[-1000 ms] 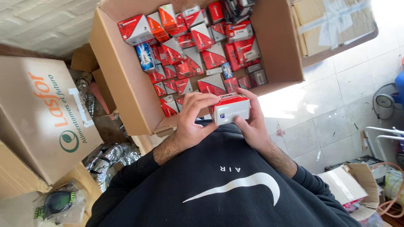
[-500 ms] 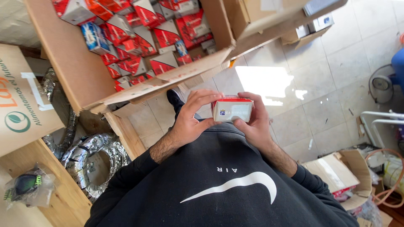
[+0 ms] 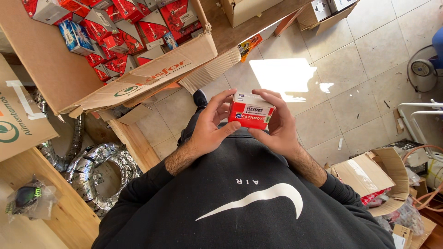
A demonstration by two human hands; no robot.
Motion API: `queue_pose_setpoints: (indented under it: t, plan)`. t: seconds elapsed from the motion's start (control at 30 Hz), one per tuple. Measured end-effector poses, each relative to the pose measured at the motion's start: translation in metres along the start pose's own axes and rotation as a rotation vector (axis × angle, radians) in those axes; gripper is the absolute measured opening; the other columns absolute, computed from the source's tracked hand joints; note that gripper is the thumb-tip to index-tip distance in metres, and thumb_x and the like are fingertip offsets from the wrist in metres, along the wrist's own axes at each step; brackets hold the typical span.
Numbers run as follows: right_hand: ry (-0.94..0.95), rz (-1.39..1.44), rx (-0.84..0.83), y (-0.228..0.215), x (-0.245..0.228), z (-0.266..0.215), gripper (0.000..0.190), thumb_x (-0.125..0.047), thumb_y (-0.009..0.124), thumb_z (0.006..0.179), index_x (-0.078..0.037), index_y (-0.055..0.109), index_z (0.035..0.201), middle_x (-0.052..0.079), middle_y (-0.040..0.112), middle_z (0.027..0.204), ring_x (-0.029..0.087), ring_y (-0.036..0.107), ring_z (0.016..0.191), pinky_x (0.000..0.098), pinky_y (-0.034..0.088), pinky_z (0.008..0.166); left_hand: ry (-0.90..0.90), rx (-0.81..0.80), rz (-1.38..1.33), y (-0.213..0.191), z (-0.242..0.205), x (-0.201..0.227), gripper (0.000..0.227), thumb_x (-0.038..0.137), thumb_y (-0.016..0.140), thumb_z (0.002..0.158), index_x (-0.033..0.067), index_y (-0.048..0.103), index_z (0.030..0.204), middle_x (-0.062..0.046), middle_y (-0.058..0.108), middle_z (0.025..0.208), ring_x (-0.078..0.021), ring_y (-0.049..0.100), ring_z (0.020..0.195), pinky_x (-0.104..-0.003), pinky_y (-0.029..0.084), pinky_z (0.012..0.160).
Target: The person picks small boxes from a large cardboard box, opens them, removes the contents, and places the boxes on a wooden shelf. The person repeats this process with several different boxes, organizing them on the shelf.
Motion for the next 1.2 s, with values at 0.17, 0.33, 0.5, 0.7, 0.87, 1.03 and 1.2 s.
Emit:
queue_pose_setpoints:
  t: [0.17,0.33,0.5,0.7,0.87,1.03,1.2]
  plan:
    - [0.047,0.086,-0.005,-0.017,0.018,0.002,0.104,-0.010,0.102,0.094,-0.003,0.043,0.179,0.034,0.055,0.177,0.051,0.071,0.152,0.0602,0.066,0.122,0.011,0.026,-0.065,0.003,0.009,-0.007,0.101,0.029,0.103,0.103,0.0081,0.043,0.182,-0.026,0.065,0.166,-0.0347,0.079,0.136,-0.045,0.070,0.112]
    - [0.090,0.113,0.015,-0.029,0.036,0.025,0.097,-0.017,0.101,0.096,0.000,0.047,0.174,0.035,0.060,0.172,0.048,0.073,0.148,0.0585,0.067,0.119,-0.027,0.049,-0.106,-0.004,0.033,-0.004,0.100,0.029,0.105,0.100,0.0065,0.045,0.176,-0.030,0.066,0.160,-0.0396,0.082,0.128,-0.050,0.072,0.109]
    - [0.094,0.115,0.035,-0.032,0.041,0.066,0.103,-0.023,0.108,0.089,0.003,0.052,0.171,0.035,0.063,0.166,0.049,0.075,0.143,0.0599,0.069,0.116,-0.095,0.064,-0.305,-0.019,0.076,-0.010,0.066,0.036,0.085,0.118,0.0059,0.052,0.167,-0.019,0.073,0.145,-0.0264,0.083,0.123,-0.037,0.073,0.095]
    - [0.116,0.079,0.104,-0.046,0.029,0.112,0.103,-0.011,0.104,0.092,0.004,0.046,0.175,0.034,0.064,0.168,0.045,0.075,0.146,0.0560,0.068,0.119,-0.038,-0.002,-0.270,-0.033,0.140,0.006,0.059,0.027,0.084,0.119,0.0028,0.054,0.164,-0.020,0.075,0.143,-0.0271,0.083,0.127,-0.038,0.073,0.101]
    - [0.133,0.072,0.209,-0.048,0.018,0.143,0.108,0.000,0.101,0.092,0.001,0.039,0.180,0.032,0.070,0.163,0.040,0.077,0.144,0.0531,0.068,0.119,0.073,-0.130,-0.165,-0.053,0.187,0.012,0.086,0.016,0.093,0.113,0.0043,0.042,0.181,-0.018,0.075,0.155,-0.0268,0.079,0.140,-0.043,0.067,0.117]
    - [0.091,0.025,0.260,-0.054,0.010,0.172,0.079,0.009,0.099,0.091,0.005,0.058,0.159,0.034,0.071,0.164,0.045,0.075,0.152,0.0539,0.066,0.122,0.191,-0.211,-0.054,-0.052,0.215,0.057,0.072,0.008,0.090,0.114,0.0024,0.056,0.178,-0.017,0.072,0.167,-0.0292,0.071,0.156,-0.046,0.061,0.128]
    - [-0.032,-0.046,0.168,-0.069,0.018,0.193,0.069,0.012,0.097,0.096,-0.003,0.063,0.154,0.029,0.060,0.170,0.047,0.069,0.159,0.0578,0.060,0.131,0.300,-0.210,0.028,-0.058,0.231,0.061,0.058,0.005,0.084,0.116,-0.0017,0.063,0.169,-0.023,0.065,0.176,-0.0417,0.061,0.169,-0.054,0.052,0.137]
Point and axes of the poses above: each hand's wrist, its own z-axis towards the middle knuckle, its own y-axis out of the palm, x = y × z, the point moved 5 cm from there along z, towards the middle knuckle
